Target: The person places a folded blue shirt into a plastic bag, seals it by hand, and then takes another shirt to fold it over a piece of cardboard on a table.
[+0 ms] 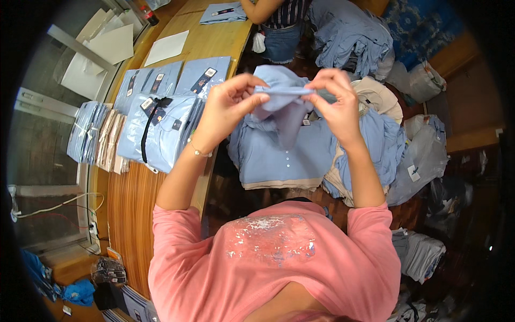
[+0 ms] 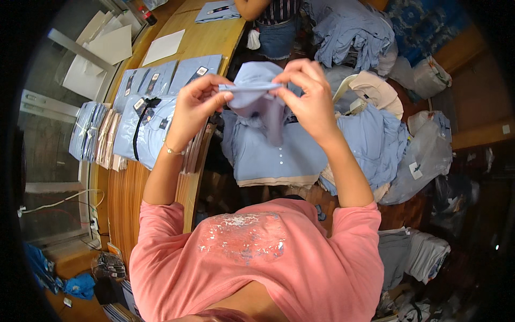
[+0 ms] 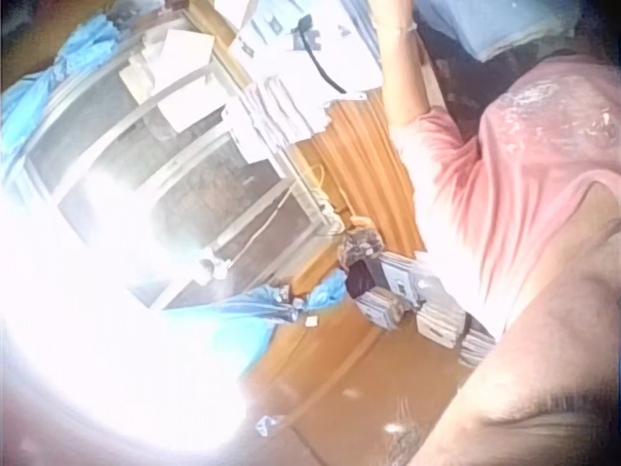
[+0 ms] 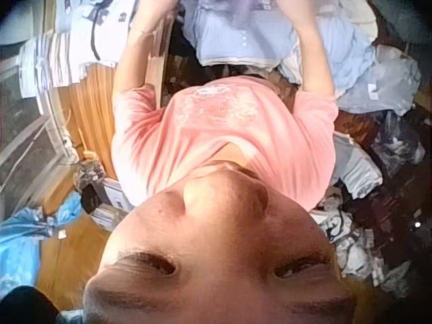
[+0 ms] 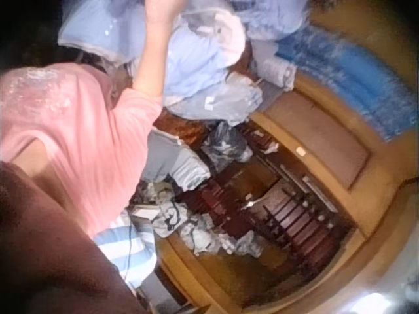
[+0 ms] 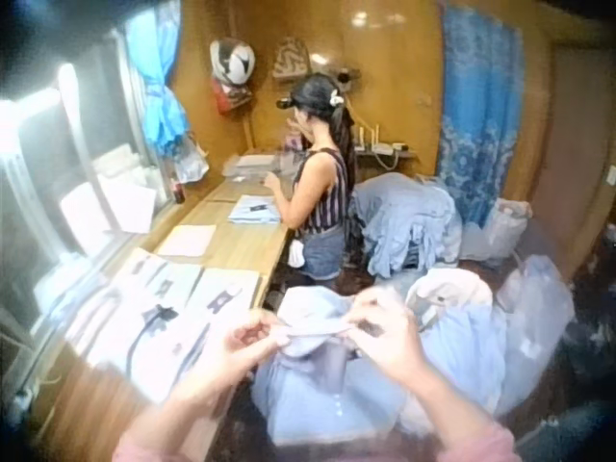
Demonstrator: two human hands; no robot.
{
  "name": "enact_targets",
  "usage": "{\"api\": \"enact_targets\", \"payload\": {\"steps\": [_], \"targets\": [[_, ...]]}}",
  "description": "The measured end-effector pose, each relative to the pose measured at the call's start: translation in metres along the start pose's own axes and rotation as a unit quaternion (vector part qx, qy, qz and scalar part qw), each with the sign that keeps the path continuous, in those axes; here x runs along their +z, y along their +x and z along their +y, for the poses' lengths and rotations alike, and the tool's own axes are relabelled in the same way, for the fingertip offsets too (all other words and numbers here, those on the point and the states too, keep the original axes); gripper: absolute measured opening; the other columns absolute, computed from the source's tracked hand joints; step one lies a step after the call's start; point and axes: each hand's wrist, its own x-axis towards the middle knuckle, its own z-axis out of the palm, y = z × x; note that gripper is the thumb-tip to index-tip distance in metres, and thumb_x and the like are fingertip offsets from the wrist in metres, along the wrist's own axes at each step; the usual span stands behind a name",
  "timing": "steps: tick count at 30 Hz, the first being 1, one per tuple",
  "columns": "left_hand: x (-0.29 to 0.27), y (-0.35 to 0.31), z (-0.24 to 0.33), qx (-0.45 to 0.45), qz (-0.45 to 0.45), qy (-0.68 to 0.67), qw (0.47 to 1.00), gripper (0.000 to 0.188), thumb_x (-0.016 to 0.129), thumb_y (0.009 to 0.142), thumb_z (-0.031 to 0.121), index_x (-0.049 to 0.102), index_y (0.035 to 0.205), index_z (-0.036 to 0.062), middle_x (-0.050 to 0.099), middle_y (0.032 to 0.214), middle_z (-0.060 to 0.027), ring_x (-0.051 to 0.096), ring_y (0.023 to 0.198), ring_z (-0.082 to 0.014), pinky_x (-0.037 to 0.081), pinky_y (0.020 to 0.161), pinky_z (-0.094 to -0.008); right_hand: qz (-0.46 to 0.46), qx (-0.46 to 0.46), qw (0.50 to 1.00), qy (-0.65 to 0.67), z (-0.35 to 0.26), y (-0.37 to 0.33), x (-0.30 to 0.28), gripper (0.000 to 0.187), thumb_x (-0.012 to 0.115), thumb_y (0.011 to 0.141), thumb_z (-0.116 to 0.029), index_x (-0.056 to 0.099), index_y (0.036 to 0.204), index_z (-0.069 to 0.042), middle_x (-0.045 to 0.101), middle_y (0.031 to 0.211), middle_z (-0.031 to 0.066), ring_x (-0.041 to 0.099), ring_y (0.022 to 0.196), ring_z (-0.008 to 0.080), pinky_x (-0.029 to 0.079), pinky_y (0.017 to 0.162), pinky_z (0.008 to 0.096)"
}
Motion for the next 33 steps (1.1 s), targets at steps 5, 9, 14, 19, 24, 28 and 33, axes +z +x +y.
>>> {"api": "enact_targets", "payload": {"steps": [5, 9, 14, 19, 24, 28, 33], "targets": [[0.013, -0.054, -0.061, -0.119, -0.033, 0.004, 0.992, 0.011, 0.064, 0.082, 0.009, 0.059, 0.089, 0.0012, 0.055, 0.07, 0.0035, 0.049, 0.061, -0.0018, 0.041, 0.054, -0.0163, -0.229, 0.427, 0.771, 0.414, 0.022, -0.09, 0.037, 0.013, 0.071, 0.073, -0.006, 0.065, 0.084, -0.003, 0.058, 0.074, -0.0031, 0.049, 0.067, 0.0037, 0.04, 0.062, 0.0197], [0.026, -0.112, -0.127, -0.189, -0.04, 0.012, 0.981, 0.013, 0.063, 0.083, 0.01, 0.059, 0.089, -0.0002, 0.056, 0.071, 0.0023, 0.051, 0.063, -0.0038, 0.042, 0.056, -0.0186, -0.312, 0.422, 0.779, 0.343, 0.033, -0.166, 0.074, 0.012, 0.07, 0.074, -0.008, 0.066, 0.084, -0.002, 0.059, 0.075, -0.0026, 0.05, 0.069, 0.0054, 0.041, 0.063, 0.0228], [0.036, -0.143, -0.145, -0.138, 0.026, 0.153, 0.978, 0.016, 0.066, 0.078, 0.012, 0.062, 0.087, -0.0007, 0.058, 0.068, -0.0082, 0.051, 0.054, -0.0129, 0.04, 0.05, -0.0259, -0.248, 0.317, 0.9, 0.166, 0.008, -0.192, 0.092, 0.015, 0.068, 0.068, -0.006, 0.066, 0.082, -0.002, 0.061, 0.073, 0.0094, 0.053, 0.073, 0.0226, 0.043, 0.066, 0.0325], [0.029, -0.156, -0.157, -0.136, -0.015, 0.161, 0.977, 0.013, 0.067, 0.076, 0.007, 0.063, 0.084, -0.0027, 0.062, 0.081, -0.0071, 0.059, 0.072, -0.0152, 0.046, 0.062, -0.024, -0.266, 0.248, 0.925, 0.112, 0.01, -0.195, 0.092, 0.009, 0.067, 0.07, -0.008, 0.064, 0.076, -0.002, 0.062, 0.074, 0.0079, 0.052, 0.075, 0.0248, 0.043, 0.07, 0.0341], [0.035, -0.164, -0.167, -0.094, 0.022, 0.15, 0.984, 0.014, 0.068, 0.075, 0.013, 0.066, 0.082, 0.0006, 0.062, 0.075, -0.0073, 0.056, 0.061, -0.0154, 0.042, 0.053, -0.0251, -0.285, 0.21, 0.93, 0.096, 0.007, -0.199, 0.089, 0.01, 0.067, 0.071, -0.01, 0.063, 0.076, -0.002, 0.062, 0.077, 0.0066, 0.053, 0.077, 0.0246, 0.041, 0.074, 0.0337], [0.036, -0.166, -0.164, -0.123, 0.005, 0.143, 0.982, 0.012, 0.068, 0.075, 0.008, 0.066, 0.082, -0.0011, 0.063, 0.079, -0.0083, 0.06, 0.071, -0.0166, 0.045, 0.06, -0.0243, -0.297, 0.205, 0.929, 0.084, 0.006, -0.203, 0.087, 0.011, 0.067, 0.071, -0.009, 0.063, 0.076, -0.001, 0.062, 0.078, 0.0069, 0.054, 0.078, 0.0249, 0.04, 0.075, 0.0336], [0.039, -0.17, -0.168, -0.105, 0.016, 0.135, 0.985, 0.012, 0.067, 0.075, 0.011, 0.066, 0.081, -0.0002, 0.064, 0.077, -0.0091, 0.06, 0.067, -0.0173, 0.045, 0.056, -0.0257, -0.313, 0.208, 0.923, 0.085, 0.006, -0.204, 0.087, 0.011, 0.067, 0.071, -0.009, 0.062, 0.076, -0.001, 0.062, 0.078, 0.0074, 0.054, 0.079, 0.0252, 0.04, 0.075, 0.0337]]}}
